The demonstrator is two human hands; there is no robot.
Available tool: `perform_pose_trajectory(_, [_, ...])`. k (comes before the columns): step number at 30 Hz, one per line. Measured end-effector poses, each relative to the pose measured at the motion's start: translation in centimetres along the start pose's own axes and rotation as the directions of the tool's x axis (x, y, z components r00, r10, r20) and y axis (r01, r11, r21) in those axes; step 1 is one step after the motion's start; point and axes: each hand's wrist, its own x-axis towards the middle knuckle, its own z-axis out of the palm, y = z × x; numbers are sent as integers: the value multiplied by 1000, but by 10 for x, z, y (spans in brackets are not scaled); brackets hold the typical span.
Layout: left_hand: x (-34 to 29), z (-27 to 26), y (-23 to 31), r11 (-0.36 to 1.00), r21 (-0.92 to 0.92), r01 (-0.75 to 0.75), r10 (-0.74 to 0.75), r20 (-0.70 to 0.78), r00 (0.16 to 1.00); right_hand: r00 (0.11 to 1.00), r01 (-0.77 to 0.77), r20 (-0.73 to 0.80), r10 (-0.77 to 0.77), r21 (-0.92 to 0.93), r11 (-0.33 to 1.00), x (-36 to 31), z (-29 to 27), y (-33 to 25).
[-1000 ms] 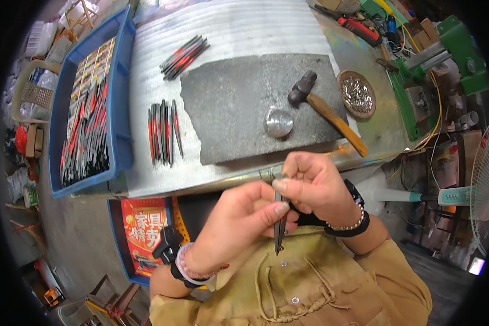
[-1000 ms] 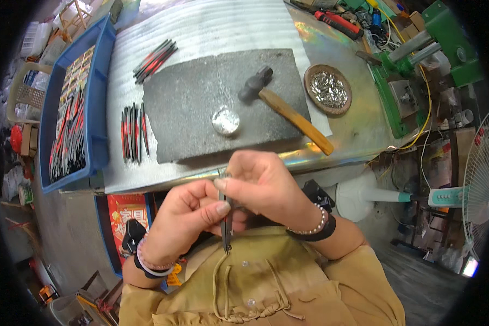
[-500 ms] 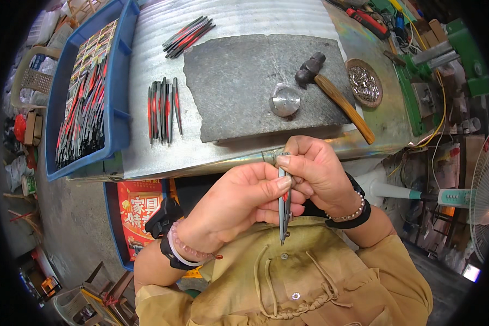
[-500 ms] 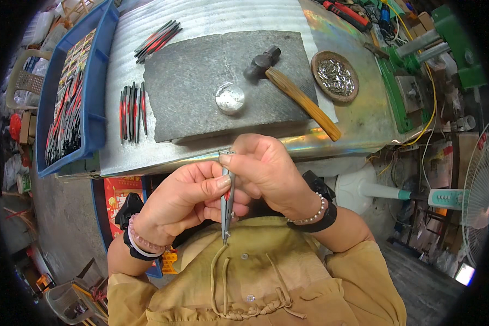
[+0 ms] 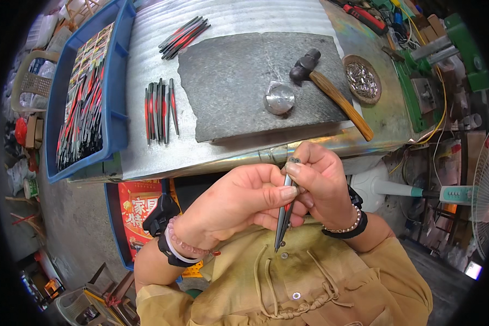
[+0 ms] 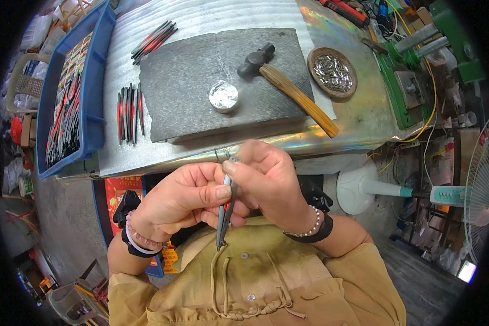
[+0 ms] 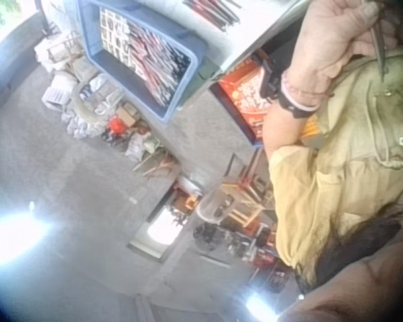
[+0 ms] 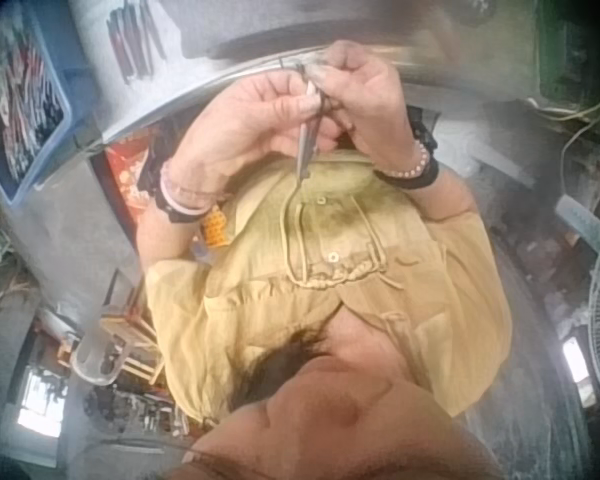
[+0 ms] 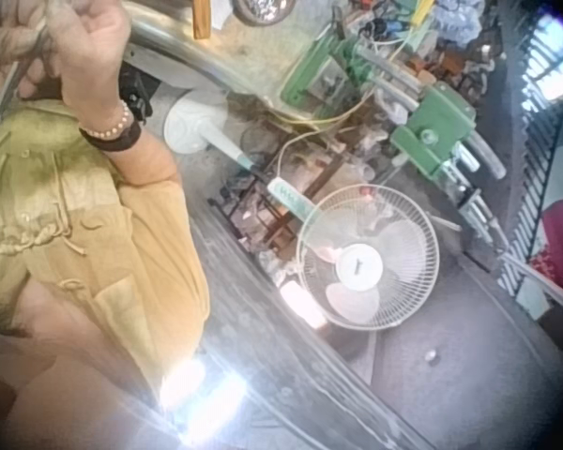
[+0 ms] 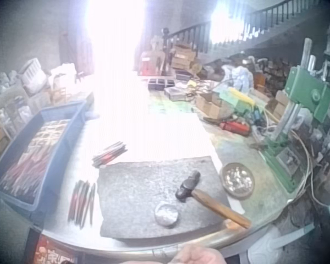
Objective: The person assembles metal tools by attaching small components to metal rods, striking them against a metal block with a hammer, and fitting pieces together by hand.
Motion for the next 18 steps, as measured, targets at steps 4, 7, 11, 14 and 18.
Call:
perform_pose_trajectory(4, [1,0,0,1000,-13,3,-2,28,1000,1000,3,13,-4,29,1000,-1,-1,0])
perform_pose_trajectory(7, [2,-1,-1,1000,-24,9,-8,32,999,1000,-2,6,2,40,999,-2,-1,1])
perform_pose_trajectory(11, [3,-3,-4,999,-49,7,-6,27,1000,1000,7,11,-8,48,999,-1,-3,5])
perform_pose_trajectory(14, [4,-5,-6,998,-68,3,-1,26,1000,1000,1,-20,0,52,999,0,-2,7])
perform_pose_trajectory(18, [6,-2,-6,998,-64,22,-23,-16,1000,1000,-10,-5,10,84,996,2,-7,12])
